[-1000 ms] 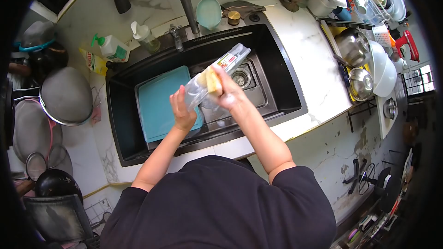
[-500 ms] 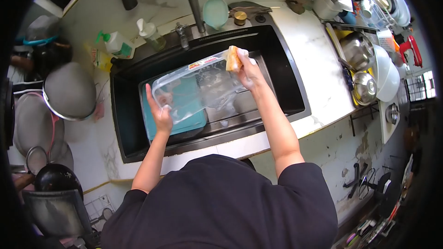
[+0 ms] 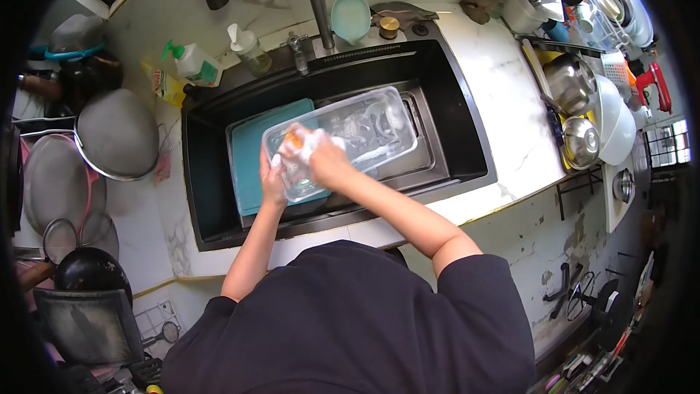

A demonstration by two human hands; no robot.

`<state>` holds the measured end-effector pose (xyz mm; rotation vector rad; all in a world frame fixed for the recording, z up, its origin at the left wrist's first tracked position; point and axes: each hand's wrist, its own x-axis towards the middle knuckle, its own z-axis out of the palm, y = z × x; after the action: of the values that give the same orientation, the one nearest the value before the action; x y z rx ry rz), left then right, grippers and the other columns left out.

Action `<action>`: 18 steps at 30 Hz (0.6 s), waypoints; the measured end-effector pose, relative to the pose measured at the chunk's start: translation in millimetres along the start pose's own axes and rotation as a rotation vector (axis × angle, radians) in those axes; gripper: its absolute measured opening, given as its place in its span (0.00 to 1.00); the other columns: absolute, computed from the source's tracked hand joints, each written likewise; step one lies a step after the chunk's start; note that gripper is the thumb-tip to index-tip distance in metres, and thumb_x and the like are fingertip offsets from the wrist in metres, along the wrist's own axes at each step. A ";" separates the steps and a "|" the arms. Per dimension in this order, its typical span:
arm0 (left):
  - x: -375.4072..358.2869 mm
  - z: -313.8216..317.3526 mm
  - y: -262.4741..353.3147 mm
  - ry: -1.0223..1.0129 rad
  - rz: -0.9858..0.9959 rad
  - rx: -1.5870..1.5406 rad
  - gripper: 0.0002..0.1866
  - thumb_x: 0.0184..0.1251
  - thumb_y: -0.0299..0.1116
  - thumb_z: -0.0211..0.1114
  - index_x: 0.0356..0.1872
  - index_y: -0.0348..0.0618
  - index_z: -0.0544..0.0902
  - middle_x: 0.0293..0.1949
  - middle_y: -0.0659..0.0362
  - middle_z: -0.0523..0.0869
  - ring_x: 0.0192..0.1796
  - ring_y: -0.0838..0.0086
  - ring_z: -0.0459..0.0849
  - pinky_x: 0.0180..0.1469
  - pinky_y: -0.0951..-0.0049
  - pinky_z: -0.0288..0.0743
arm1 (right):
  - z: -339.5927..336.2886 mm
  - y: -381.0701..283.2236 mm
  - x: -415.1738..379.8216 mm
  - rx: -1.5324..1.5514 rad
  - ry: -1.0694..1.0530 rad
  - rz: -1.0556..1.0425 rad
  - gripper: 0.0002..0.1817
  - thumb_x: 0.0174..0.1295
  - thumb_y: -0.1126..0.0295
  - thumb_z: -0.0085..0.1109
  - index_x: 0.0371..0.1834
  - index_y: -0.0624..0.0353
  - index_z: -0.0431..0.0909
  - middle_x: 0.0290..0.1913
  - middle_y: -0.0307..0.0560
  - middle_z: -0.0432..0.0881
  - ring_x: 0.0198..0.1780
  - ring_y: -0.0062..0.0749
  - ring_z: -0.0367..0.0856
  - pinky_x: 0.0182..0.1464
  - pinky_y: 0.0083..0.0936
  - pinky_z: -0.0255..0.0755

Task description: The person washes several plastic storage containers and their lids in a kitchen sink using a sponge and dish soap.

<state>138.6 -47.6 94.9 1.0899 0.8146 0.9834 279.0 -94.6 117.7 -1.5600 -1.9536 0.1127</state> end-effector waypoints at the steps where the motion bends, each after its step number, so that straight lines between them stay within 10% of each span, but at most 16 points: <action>1: -6.7 -1.5 7.9 0.027 -0.175 -0.104 0.31 0.61 0.28 0.46 0.66 0.55 0.48 0.44 0.50 0.75 0.38 0.66 0.80 0.32 0.71 0.81 | 0.4 12.1 -3.3 -0.050 0.031 0.034 0.26 0.43 0.76 0.53 0.49 0.40 0.72 0.57 0.52 0.66 0.44 0.49 0.71 0.38 0.39 0.70; 4: -10.3 -9.0 14.1 0.024 -0.115 -0.090 0.30 0.63 0.30 0.45 0.66 0.57 0.47 0.41 0.49 0.76 0.34 0.67 0.81 0.27 0.72 0.81 | -8.8 58.9 -11.4 -0.054 0.047 0.291 0.24 0.45 0.79 0.48 0.50 0.52 0.71 0.50 0.58 0.71 0.45 0.55 0.70 0.47 0.43 0.65; 6: -12.8 -9.7 19.2 0.040 -0.107 -0.060 0.31 0.63 0.31 0.45 0.66 0.58 0.46 0.41 0.49 0.76 0.34 0.67 0.81 0.27 0.72 0.81 | -16.3 85.8 -6.7 -0.138 -0.331 0.667 0.24 0.49 0.71 0.48 0.54 0.59 0.65 0.44 0.62 0.73 0.45 0.54 0.70 0.45 0.44 0.64; 10: -4.9 9.5 17.0 0.015 -0.176 -0.122 0.34 0.61 0.27 0.45 0.67 0.60 0.44 0.40 0.52 0.76 0.32 0.71 0.79 0.27 0.76 0.79 | 13.5 51.1 -7.0 -0.219 0.088 0.402 0.23 0.51 0.70 0.46 0.53 0.62 0.65 0.42 0.65 0.71 0.43 0.54 0.71 0.41 0.45 0.62; 15: 22.6 21.2 -14.1 0.049 0.111 0.066 0.34 0.63 0.33 0.49 0.67 0.58 0.43 0.49 0.54 0.72 0.42 0.69 0.77 0.33 0.70 0.77 | 13.4 -13.8 10.8 0.208 -0.073 0.223 0.21 0.52 0.67 0.48 0.52 0.56 0.71 0.48 0.66 0.71 0.49 0.55 0.68 0.51 0.42 0.62; 18: 8.7 15.3 28.2 0.011 -0.268 0.077 0.34 0.64 0.35 0.49 0.67 0.47 0.43 0.56 0.52 0.66 0.53 0.67 0.71 0.52 0.71 0.68 | -16.4 3.6 15.5 0.743 -0.388 0.498 0.21 0.50 0.66 0.50 0.51 0.52 0.73 0.44 0.59 0.76 0.48 0.51 0.71 0.51 0.40 0.64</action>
<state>149.0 -40.2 125.6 1.0103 0.9859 0.7384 288.9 -84.5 135.7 -1.5092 -1.4486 1.2694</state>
